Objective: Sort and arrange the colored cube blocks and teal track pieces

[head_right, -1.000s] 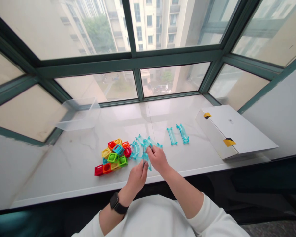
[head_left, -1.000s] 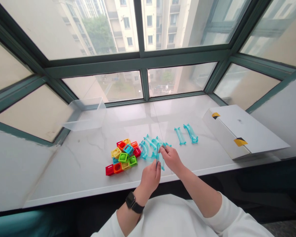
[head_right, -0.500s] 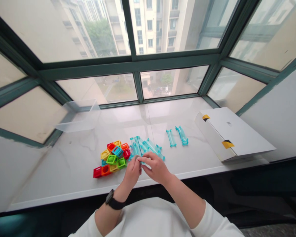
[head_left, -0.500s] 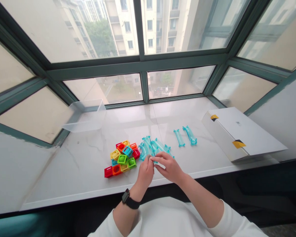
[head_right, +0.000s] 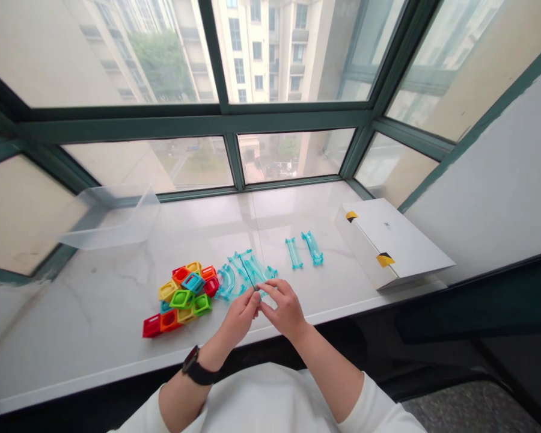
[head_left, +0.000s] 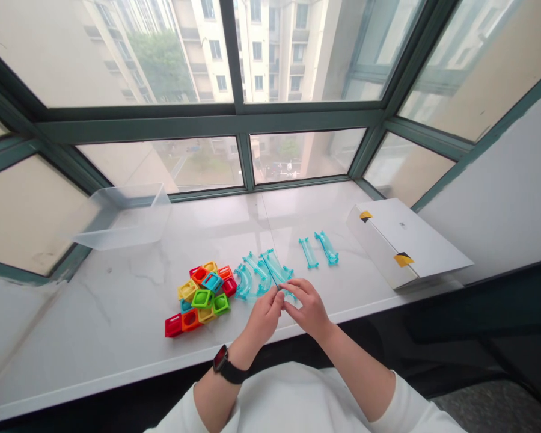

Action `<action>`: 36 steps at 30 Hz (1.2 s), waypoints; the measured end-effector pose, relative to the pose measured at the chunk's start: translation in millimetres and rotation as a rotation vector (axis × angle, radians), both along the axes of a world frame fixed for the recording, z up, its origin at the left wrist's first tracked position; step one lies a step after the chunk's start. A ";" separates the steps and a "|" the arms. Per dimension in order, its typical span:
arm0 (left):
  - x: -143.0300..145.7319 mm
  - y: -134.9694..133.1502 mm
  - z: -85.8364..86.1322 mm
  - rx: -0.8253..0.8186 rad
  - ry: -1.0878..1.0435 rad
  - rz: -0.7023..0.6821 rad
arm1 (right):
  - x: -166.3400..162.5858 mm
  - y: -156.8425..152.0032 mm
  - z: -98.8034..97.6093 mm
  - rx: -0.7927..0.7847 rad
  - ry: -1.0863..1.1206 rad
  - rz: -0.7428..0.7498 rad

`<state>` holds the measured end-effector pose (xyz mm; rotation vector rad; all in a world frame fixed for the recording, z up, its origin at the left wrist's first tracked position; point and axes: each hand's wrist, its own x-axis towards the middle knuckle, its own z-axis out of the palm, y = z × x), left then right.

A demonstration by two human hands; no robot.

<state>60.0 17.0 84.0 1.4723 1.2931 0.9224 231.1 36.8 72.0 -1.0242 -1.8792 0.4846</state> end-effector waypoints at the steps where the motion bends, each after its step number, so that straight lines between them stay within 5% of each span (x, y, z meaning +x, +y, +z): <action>1: 1.1 0.6 -0.2 0.014 0.015 -0.021 | 2.3 0.9 -1.3 -0.006 0.008 -0.024; 5: -5.7 -4.7 -11.3 0.127 0.147 -0.077 | 19.4 9.4 -6.7 -0.043 0.016 -0.146; 14: -46.3 -27.9 -67.8 0.204 0.457 -0.151 | 88.5 37.4 -20.9 -0.093 0.060 -0.482; 36: -44.4 -24.1 -76.3 0.201 0.522 -0.149 | 56.4 89.6 -86.8 -0.126 -0.027 -0.576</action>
